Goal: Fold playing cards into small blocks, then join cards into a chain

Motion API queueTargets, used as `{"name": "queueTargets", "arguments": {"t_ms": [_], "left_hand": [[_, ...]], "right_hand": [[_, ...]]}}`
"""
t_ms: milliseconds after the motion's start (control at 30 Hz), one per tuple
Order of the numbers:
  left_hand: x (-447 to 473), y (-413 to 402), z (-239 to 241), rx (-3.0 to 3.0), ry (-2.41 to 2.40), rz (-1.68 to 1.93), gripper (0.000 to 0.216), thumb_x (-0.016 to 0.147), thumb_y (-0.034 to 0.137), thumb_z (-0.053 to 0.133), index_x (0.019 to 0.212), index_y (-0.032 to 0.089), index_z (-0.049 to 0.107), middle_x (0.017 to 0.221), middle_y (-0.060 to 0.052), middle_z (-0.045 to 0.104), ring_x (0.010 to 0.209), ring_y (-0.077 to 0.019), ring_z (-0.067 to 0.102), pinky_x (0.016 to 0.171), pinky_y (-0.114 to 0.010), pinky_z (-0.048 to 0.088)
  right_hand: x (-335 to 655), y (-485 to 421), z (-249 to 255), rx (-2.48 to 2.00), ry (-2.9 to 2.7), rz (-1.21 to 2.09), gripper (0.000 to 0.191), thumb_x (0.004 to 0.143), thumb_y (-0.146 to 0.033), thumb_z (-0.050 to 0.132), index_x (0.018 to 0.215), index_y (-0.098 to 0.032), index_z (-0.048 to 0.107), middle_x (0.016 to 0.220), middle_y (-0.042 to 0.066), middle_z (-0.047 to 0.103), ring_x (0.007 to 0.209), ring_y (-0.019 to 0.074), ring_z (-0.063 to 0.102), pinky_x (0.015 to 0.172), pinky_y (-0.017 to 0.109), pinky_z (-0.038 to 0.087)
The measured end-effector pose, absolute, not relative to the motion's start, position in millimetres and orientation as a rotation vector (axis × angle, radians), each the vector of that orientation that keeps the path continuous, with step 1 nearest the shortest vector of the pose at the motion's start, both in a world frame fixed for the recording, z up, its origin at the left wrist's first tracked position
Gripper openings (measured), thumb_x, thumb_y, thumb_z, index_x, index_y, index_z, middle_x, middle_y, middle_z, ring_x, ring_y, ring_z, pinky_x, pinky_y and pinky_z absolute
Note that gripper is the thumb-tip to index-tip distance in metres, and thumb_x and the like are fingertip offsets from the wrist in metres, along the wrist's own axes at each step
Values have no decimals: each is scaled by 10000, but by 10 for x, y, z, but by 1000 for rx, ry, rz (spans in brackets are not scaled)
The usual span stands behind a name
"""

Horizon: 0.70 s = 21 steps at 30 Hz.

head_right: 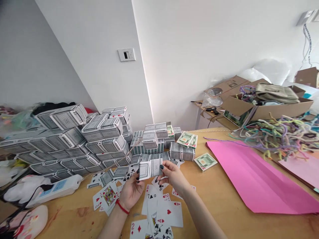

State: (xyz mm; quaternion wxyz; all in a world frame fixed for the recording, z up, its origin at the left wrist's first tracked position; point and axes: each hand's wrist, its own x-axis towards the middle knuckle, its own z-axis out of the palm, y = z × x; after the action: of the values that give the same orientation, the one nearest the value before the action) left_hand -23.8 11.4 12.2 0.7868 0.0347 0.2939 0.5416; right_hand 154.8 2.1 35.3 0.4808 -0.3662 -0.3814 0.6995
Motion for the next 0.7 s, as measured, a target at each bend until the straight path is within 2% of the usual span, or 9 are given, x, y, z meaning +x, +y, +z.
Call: {"name": "queueTargets", "arguments": {"t_ms": [400,700], "left_hand": [[-249,127,120,82,599,1168,217,809,14,434,785,125,619,685,-25,659,467,-46,575,424,-112,469],[-249,147,90,78,612,1193,214,795,6,453,690,126,597,644,-7,636,451,-32,559,429,-101,459]], "right_hand": [[1531,10,331,-886,-912,1698,277,693,-410,633,813,-188,520,706,-25,522,557,90,563,549,230,465],[1548,38,312,-946,-957,1654,319,673,-454,635,802,-184,524,661,-26,538,533,99,565,547,248,473]]}}
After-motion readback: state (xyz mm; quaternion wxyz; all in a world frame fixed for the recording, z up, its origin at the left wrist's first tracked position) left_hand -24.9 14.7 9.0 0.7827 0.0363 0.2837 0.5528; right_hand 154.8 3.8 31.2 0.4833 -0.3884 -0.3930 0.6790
